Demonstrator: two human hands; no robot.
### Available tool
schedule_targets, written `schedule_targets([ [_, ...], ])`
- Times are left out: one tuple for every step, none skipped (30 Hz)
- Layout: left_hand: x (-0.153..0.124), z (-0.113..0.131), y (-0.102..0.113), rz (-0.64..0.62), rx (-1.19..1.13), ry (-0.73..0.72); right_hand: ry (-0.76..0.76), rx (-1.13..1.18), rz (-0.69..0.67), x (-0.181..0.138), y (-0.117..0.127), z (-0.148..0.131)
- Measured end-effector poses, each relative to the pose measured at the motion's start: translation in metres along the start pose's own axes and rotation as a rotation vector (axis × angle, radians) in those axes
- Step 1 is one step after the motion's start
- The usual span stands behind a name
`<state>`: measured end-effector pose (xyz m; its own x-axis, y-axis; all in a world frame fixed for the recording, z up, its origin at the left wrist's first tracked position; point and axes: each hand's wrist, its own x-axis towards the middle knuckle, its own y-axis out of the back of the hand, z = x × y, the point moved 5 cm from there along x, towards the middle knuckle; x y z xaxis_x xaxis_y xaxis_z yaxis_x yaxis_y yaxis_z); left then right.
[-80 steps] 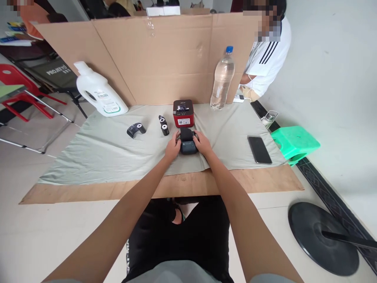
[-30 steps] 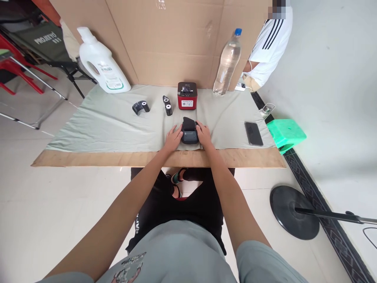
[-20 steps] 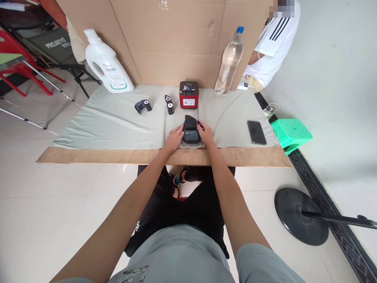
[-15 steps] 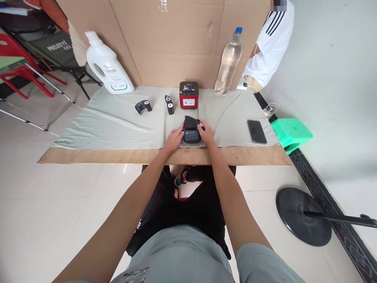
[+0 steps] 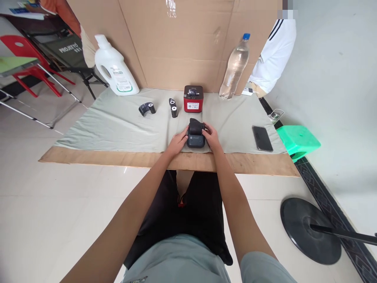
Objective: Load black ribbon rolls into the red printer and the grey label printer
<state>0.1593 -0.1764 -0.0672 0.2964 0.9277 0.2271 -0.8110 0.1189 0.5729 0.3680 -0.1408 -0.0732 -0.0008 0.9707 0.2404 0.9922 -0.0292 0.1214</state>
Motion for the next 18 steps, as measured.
schedule_targets([
  [0.0,0.001,0.0,-0.003,0.004,-0.001,0.001,0.016,0.004,0.0,0.0,0.001],
  [-0.001,0.001,0.001,-0.007,0.011,-0.001,0.002,0.027,0.008,0.001,0.001,0.002],
  [-0.001,0.002,0.001,-0.013,0.021,-0.001,0.004,0.038,0.012,0.001,0.001,0.004],
  [-0.001,0.003,0.002,-0.021,0.033,-0.001,0.006,0.05,0.015,0.002,0.001,0.005],
  [-0.001,0.003,0.002,-0.03,0.048,-0.002,0.009,0.064,0.019,0.002,0.001,0.006],
  [-0.001,0.004,0.002,-0.038,0.067,-0.001,0.012,0.08,0.023,0.003,0.001,0.007],
  [-0.001,0.004,0.002,-0.046,0.093,0.0,0.016,0.096,0.033,0.003,0.002,0.008],
  [-0.001,0.004,0.001,-0.052,0.13,0.006,0.018,0.109,0.041,0.004,0.002,0.009],
  [-0.001,0.003,-0.001,-0.055,0.181,0.017,0.018,0.117,0.05,0.004,0.002,0.01],
  [-0.001,0.002,-0.002,-0.056,0.245,0.035,0.017,0.123,0.056,0.004,0.002,0.01],
  [-0.001,0.001,-0.005,-0.056,0.319,0.058,0.016,0.128,0.063,0.004,0.002,0.011],
  [0.0,0.0,-0.007,-0.059,0.395,0.082,0.015,0.131,0.069,0.003,0.002,0.011],
  [0.0,-0.001,-0.01,-0.068,0.465,0.104,0.013,0.132,0.077,0.003,0.002,0.011],
  [0.0,-0.001,-0.014,-0.081,0.524,0.119,0.013,0.129,0.085,0.002,0.002,0.01],
  [0.0,-0.001,-0.016,-0.099,0.569,0.128,0.013,0.121,0.095,0.0,0.003,0.01],
  [-0.001,-0.001,-0.019,-0.117,0.6,0.133,0.015,0.109,0.104,-0.001,0.003,0.01],
  [-0.001,0.0,-0.02,-0.134,0.62,0.135,0.019,0.095,0.112,-0.002,0.004,0.009],
  [-0.001,0.0,-0.021,-0.15,0.634,0.138,0.026,0.08,0.12,-0.003,0.005,0.008],
])
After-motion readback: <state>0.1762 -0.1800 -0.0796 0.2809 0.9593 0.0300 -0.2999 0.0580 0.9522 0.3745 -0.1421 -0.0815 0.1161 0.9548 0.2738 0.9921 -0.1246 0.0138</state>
